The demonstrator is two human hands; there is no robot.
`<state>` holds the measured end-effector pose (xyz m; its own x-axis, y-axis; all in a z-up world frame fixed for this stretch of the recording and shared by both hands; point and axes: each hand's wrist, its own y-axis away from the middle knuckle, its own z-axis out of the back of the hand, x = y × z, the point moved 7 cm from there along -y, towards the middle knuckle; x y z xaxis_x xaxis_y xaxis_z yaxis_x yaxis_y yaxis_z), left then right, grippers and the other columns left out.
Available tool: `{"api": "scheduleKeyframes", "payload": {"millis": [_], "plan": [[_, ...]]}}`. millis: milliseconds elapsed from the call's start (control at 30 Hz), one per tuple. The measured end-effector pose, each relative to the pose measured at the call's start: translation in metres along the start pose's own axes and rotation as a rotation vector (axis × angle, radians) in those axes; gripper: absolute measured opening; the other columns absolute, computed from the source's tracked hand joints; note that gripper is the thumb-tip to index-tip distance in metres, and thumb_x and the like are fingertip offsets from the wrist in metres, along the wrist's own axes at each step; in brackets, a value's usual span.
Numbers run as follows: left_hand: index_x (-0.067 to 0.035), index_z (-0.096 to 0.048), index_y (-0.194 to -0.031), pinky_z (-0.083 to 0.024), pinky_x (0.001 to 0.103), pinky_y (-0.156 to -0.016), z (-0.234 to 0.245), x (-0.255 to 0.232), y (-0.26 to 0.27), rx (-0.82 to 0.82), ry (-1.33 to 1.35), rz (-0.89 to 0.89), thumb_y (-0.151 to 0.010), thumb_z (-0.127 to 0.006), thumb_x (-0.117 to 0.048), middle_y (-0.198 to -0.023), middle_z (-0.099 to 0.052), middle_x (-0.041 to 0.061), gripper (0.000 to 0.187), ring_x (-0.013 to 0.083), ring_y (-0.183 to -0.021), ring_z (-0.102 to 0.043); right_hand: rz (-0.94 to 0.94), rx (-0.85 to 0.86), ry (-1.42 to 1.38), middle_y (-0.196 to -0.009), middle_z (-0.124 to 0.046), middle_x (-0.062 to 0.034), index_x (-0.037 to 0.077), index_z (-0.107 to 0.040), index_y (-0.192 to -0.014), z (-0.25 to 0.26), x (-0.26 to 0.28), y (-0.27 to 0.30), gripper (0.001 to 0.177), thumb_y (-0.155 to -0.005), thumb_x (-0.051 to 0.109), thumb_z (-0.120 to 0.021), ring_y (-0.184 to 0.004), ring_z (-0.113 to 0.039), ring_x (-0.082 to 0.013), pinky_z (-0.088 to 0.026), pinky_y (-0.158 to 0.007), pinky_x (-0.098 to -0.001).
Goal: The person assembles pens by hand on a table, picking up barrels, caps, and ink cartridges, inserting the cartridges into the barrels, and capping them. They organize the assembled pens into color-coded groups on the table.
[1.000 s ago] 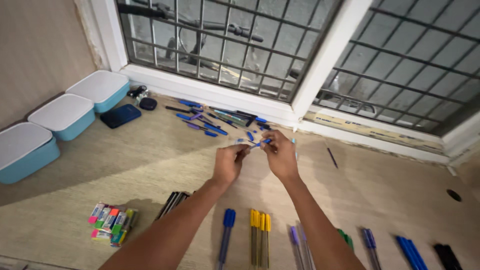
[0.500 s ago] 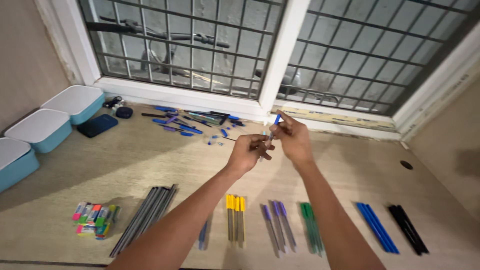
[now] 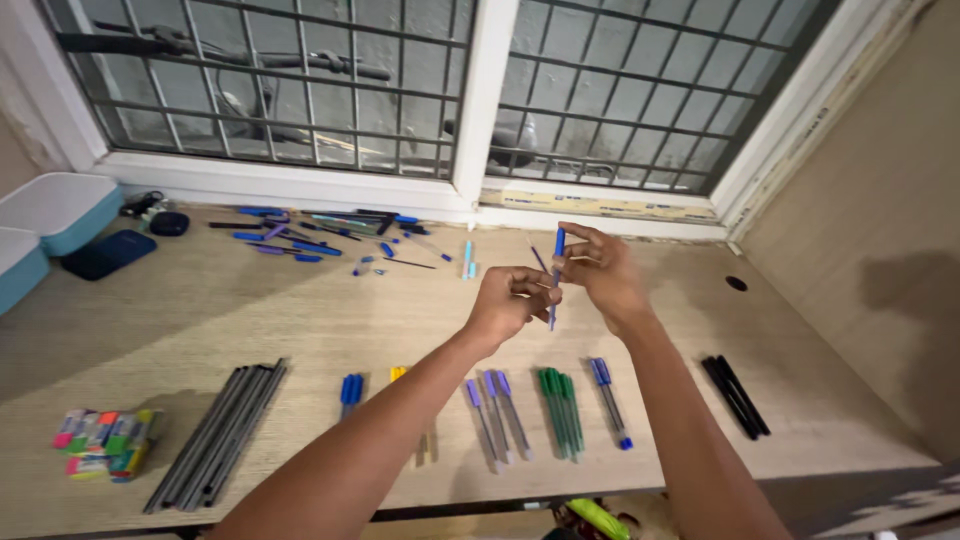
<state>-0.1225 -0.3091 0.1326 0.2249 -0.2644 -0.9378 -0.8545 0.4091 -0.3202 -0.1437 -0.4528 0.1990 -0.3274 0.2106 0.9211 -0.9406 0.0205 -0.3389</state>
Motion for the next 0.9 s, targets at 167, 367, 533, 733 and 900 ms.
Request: {"api": "scheduleKeyframes", "payload": {"millis": [167, 367, 533, 733, 900], "plan": [[0.001, -0.073, -0.099, -0.048, 0.025, -0.053, -0.031, 0.018, 0.000, 0.040, 0.033, 0.051, -0.085, -0.079, -0.009, -0.080, -0.074, 0.008, 0.018, 0.0135, -0.063, -0.071, -0.075, -0.010, 0.065, -0.097, -0.072, -0.0108, -0.001, -0.059, -0.140, 0.029, -0.018, 0.011, 0.055, -0.087, -0.004, -0.069, -0.088, -0.067, -0.0151, -0.057, -0.079, -0.0302], [0.003, -0.073, -0.096, -0.049, 0.025, -0.054, -0.058, 0.048, -0.002, 0.070, 0.001, 0.159, -0.094, -0.075, -0.016, -0.083, -0.075, 0.009, 0.019, 0.0152, -0.065, -0.072, -0.188, 0.019, 0.077, -0.094, -0.073, -0.0160, -0.002, -0.059, -0.139, 0.047, -0.018, 0.038, 0.052, -0.089, -0.008, -0.066, -0.082, -0.071, -0.0201, -0.061, -0.081, -0.0320], [0.008, -0.070, -0.097, -0.061, 0.032, -0.060, -0.077, 0.069, -0.011, 0.114, 0.119, 0.030, -0.083, -0.079, -0.001, -0.087, -0.074, 0.013, 0.019, 0.0172, -0.074, -0.073, -0.303, -0.005, 0.100, -0.096, -0.073, -0.0146, 0.004, -0.057, -0.138, 0.063, -0.025, 0.056, 0.053, -0.087, -0.007, -0.065, -0.084, -0.073, -0.0197, -0.061, -0.081, -0.0325], [0.009, -0.065, -0.114, -0.061, 0.031, -0.060, -0.096, 0.069, -0.001, 0.105, 0.096, 0.111, -0.083, -0.083, -0.002, -0.083, -0.072, 0.012, 0.038, 0.0175, -0.072, -0.071, -0.338, 0.032, 0.044, -0.097, -0.070, -0.0122, 0.002, -0.062, -0.136, 0.092, -0.055, 0.075, 0.048, -0.089, -0.003, -0.066, -0.087, -0.071, -0.0203, -0.059, -0.079, -0.0316], [0.007, -0.061, -0.127, -0.059, 0.031, -0.059, -0.122, 0.067, 0.002, 0.158, 0.056, 0.162, -0.078, -0.080, 0.003, -0.083, -0.073, 0.012, 0.052, 0.0182, -0.070, -0.070, -0.385, -0.016, 0.059, -0.098, -0.071, -0.0141, 0.002, -0.064, -0.136, 0.122, -0.069, 0.090, 0.049, -0.087, -0.001, -0.064, -0.089, -0.071, -0.0193, -0.059, -0.076, -0.0316]]}}
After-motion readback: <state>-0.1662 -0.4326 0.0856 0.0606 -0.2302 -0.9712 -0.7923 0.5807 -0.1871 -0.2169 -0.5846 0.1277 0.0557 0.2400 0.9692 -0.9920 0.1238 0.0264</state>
